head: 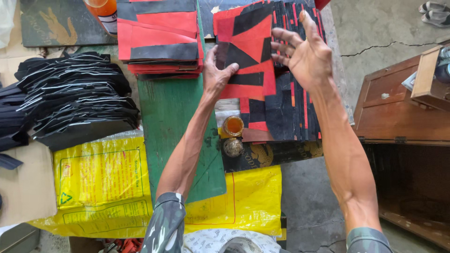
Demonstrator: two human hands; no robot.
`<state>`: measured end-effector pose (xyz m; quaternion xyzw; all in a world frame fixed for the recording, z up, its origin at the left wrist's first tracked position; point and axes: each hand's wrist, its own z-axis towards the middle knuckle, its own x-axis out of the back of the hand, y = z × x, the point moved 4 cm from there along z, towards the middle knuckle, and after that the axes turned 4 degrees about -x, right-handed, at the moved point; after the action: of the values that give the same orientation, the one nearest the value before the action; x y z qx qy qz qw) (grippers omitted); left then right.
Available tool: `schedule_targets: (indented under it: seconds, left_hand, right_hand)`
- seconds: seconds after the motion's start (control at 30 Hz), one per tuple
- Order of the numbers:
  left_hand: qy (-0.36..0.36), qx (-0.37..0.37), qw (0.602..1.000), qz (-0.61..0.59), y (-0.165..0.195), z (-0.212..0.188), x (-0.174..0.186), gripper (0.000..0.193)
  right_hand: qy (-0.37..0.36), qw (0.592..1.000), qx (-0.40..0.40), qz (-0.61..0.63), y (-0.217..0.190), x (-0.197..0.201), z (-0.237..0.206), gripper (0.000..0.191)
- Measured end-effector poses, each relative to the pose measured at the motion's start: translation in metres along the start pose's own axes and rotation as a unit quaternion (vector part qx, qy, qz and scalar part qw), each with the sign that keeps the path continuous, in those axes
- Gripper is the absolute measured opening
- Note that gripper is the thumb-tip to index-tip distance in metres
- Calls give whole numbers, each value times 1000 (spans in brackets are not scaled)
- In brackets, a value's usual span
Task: The person repeatedly picks a black rubber piece and a red-and-black patterned insole, presses them together, and places the assembled pair on a stack. The process is repeated multiple times with consistent hand motions and stacking.
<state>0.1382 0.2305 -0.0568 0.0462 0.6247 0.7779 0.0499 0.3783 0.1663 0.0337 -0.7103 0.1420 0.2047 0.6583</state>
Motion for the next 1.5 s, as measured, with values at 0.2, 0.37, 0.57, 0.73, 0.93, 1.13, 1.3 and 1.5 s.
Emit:
schedule_targets:
  seconds: [0.2,0.37,0.57,0.73,0.93,1.13,1.3,1.5]
  left_hand:
    - [93,0,984,153,-3,22,-10,79]
    - [109,-62,975,182,-2,51,-13,83]
    - [97,20,975,199,-14,67,-15,82]
    - [92,-20,979,182,-25,70,-14,82]
    - [75,-16,982,175,-41,73,-12,83]
    - [67,-21,978,194,-36,74,-12,84]
    - [18,64,961,269,-39,68,-20,84]
    - [68,-227,852,467,9,38,-34,69]
  right_hand:
    - [68,995,19,-68,20,35,57,89]
    - [88,992,37,-88,28,49,81,86]
    - [115,985,46,-116,41,49,100,78]
    - [106,983,56,-135,46,54,102,75]
    - [102,980,58,-158,50,54,104,72]
    - [207,919,185,-279,24,43,87,54]
    - [198,922,248,-223,-2,16,23,46]
    - [182,899,219,-333,16,-53,-67,50]
